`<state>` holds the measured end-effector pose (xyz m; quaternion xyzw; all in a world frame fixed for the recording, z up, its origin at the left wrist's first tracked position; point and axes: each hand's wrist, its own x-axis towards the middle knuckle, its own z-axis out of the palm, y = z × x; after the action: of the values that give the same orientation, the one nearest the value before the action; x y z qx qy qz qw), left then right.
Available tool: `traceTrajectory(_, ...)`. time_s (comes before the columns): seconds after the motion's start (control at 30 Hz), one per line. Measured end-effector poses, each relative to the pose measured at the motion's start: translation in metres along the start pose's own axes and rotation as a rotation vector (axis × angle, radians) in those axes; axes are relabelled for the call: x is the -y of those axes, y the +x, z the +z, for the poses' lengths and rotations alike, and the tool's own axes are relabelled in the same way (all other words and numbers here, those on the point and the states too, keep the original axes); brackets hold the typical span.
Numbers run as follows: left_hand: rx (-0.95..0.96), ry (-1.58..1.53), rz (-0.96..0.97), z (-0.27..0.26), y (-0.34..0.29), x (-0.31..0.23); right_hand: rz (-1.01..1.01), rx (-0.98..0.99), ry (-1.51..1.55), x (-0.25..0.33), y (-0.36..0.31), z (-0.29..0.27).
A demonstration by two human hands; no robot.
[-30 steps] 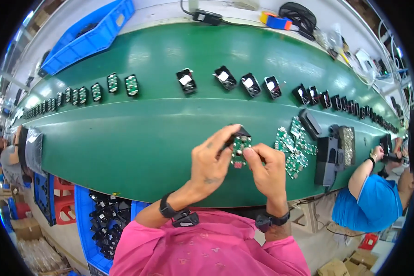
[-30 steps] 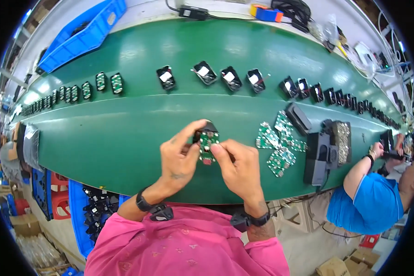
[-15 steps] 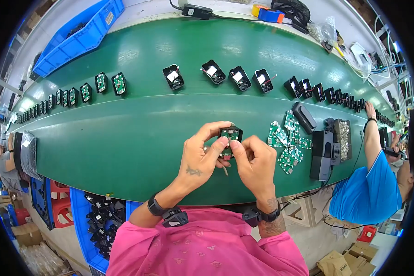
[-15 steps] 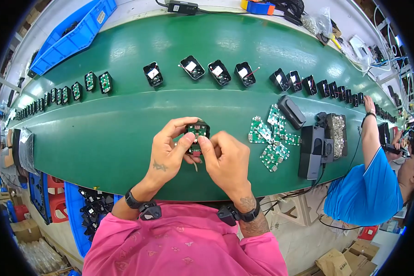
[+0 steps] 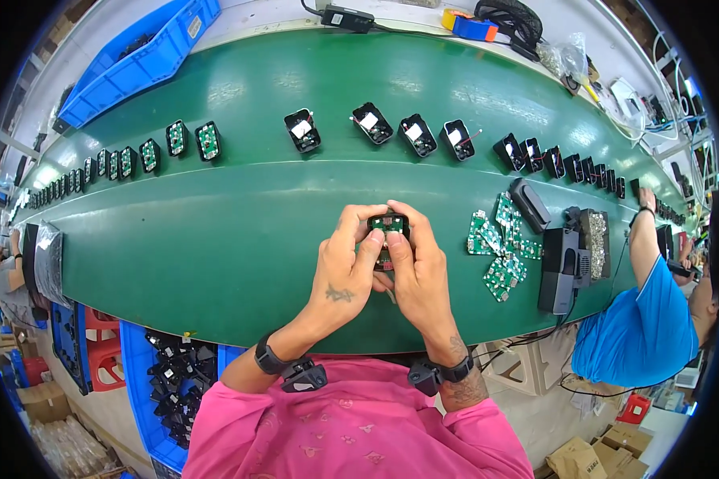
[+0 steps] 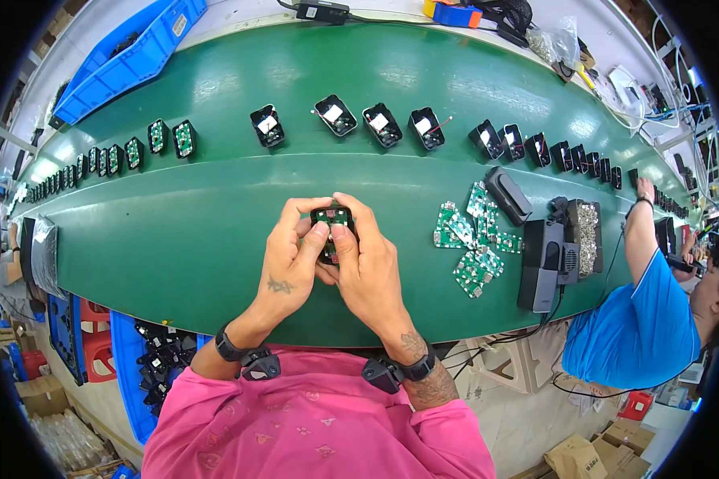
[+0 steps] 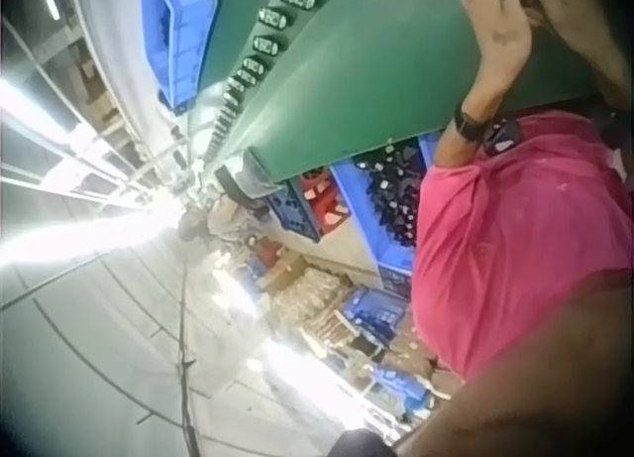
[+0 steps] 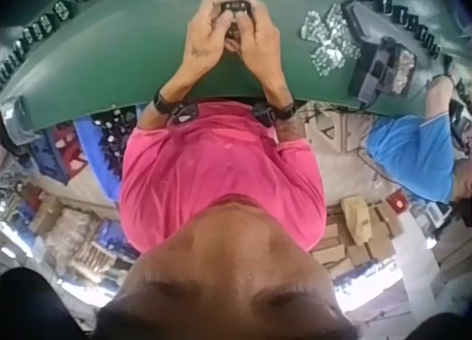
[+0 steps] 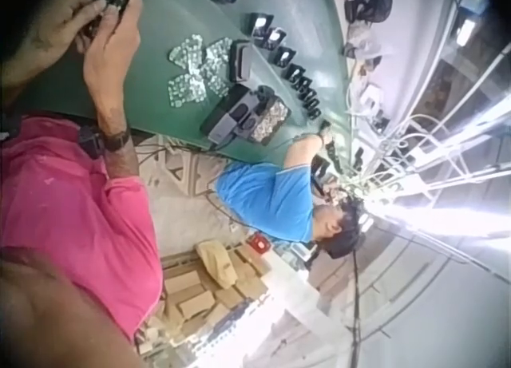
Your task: Assembling electronic circuit boards into black plastic enclosures on a production line.
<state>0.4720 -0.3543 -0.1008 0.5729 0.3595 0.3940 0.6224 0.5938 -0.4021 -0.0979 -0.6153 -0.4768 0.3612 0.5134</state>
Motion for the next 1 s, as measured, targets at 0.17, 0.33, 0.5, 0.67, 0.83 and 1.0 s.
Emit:
traceTrajectory(0.17, -0.028, 0.1, 0.103, -0.006, -0.005, 0.0, -0.058, -0.003, 0.018, -0.01, 0.001, 0.007)
traceTrajectory(0.33, -0.023, 0.147, 0.163, -0.004, -0.007, 0.002, -0.164, -0.074, 0.214, -0.026, 0.0, 0.014)
traceTrajectory(0.5, -0.156, 0.183, 0.235, -0.012, -0.009, 0.013, -0.228, -0.064, 0.133, -0.022, 0.004, 0.025)
traceTrajectory(0.67, -0.116, 0.282, 0.313, -0.02, -0.002, 0.014, -0.166, -0.065, 0.034, -0.005, -0.006, 0.006)
traceTrajectory(0.83, -0.298, 0.375, 0.053, -0.112, 0.055, -0.008, -0.319, -0.232, -0.717, -0.028, -0.004, -0.055)
traceTrajectory(1.0, -0.342, 0.382, 0.089, -0.178, 0.129, 0.03, -0.108, -0.349, -0.994, -0.054, -0.013, -0.129)
